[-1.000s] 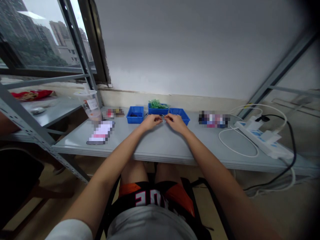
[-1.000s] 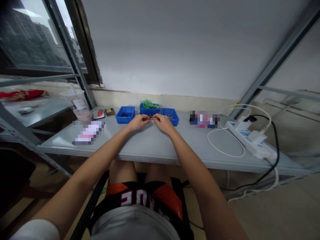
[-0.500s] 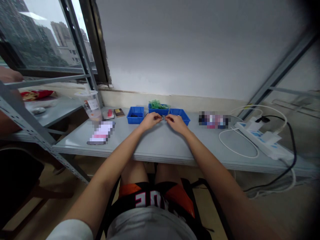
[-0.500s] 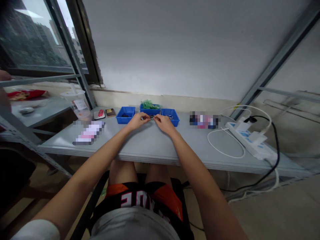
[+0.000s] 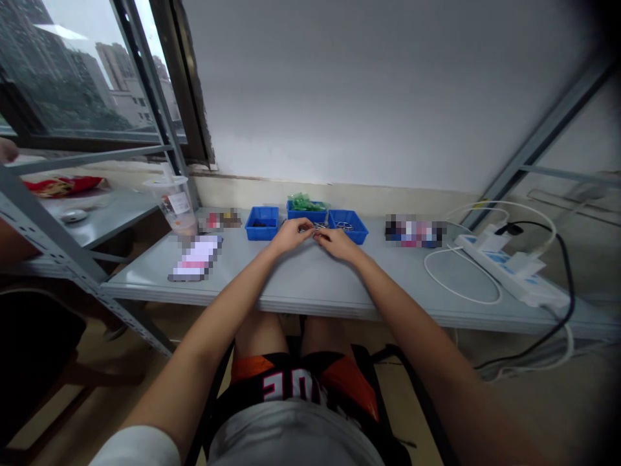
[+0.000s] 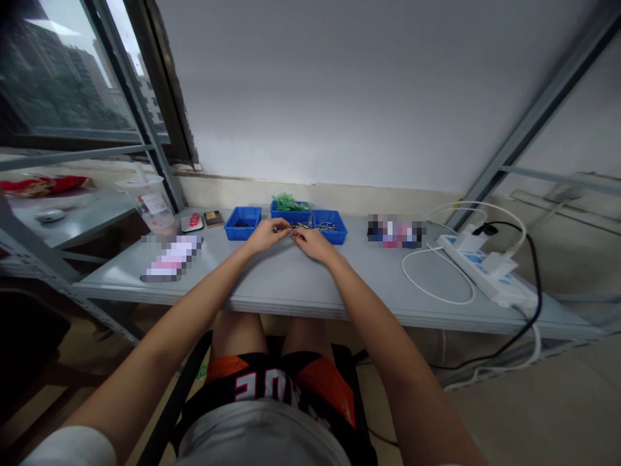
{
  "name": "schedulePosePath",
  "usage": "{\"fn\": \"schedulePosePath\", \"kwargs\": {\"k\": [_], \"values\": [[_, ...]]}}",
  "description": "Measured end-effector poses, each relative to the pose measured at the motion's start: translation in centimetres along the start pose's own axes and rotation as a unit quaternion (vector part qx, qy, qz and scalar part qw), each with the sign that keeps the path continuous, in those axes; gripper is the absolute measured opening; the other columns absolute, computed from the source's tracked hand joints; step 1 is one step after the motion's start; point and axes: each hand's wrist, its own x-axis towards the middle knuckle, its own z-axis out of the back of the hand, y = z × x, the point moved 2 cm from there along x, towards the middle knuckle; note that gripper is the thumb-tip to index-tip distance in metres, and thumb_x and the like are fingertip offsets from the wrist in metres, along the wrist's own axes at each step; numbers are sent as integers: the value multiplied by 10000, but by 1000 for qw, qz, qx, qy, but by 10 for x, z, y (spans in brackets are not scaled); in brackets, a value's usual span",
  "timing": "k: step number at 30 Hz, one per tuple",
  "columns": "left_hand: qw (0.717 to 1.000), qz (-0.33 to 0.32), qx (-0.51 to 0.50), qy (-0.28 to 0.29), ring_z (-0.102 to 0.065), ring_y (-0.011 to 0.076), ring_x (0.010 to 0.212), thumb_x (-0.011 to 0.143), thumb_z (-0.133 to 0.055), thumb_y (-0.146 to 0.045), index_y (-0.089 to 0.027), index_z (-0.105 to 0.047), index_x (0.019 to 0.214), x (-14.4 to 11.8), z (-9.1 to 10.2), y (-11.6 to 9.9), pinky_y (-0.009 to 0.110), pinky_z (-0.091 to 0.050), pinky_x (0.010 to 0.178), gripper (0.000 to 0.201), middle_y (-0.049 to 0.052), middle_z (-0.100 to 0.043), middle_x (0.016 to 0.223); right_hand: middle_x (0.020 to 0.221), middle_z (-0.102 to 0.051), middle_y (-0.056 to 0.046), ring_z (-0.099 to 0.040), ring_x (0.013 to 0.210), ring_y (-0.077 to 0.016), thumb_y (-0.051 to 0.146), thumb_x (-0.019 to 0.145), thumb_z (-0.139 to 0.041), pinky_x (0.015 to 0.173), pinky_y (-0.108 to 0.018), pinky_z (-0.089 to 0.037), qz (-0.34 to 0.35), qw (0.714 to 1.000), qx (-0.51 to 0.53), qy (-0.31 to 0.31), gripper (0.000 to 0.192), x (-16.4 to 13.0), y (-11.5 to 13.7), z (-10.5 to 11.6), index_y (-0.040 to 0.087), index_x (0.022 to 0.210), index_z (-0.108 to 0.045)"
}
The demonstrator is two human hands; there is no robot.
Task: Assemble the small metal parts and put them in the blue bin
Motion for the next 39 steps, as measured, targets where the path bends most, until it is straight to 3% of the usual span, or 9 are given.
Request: {"fn": "schedulePosePath", "kwargs": {"k": [7, 18, 28, 39], "values": [[999, 30, 12, 29, -641, 168, 810, 845, -598, -232, -134, -678, 902, -1, 0, 4, 281, -482, 769, 139, 71, -721, 898, 767, -690, -37, -573, 661, -157, 337, 918, -484, 664, -258, -398, -10, 994, 15, -111, 254, -1, 0, 10, 184, 988, -673], [998, 17, 51, 45, -602, 162, 759, 818, -604, -292, -135, -707, 877, 0, -2, 8, 263, -453, 728, 197, 60, -705, 835, 709, -659, -15, -571, 651, -153, 287, 920, -479, 657, -251, -383, -13, 999, 14, -34, 205, 0, 1, 6, 191, 857, -648], [997, 41, 59, 31, -574, 167, 699, 894, -520, -364, -128, -717, 884, -2, 2, 5, 279, -433, 677, 307, 68, -700, 797, 732, -675, -31, -572, 651, -163, 301, 910, -486, 643, -263, -379, -26, 995, 7, -101, 208, -1, -7, 16, 188, 893, -659], [997, 45, 67, 19, -578, 173, 699, 869, -546, -271, -133, -702, 882, 0, 3, 11, 283, -438, 705, 208, 66, -691, 794, 700, -670, -31, -561, 618, -165, 323, 902, -487, 644, -269, -398, -47, 991, 12, -122, 213, -2, -6, 17, 193, 904, -655]]}}
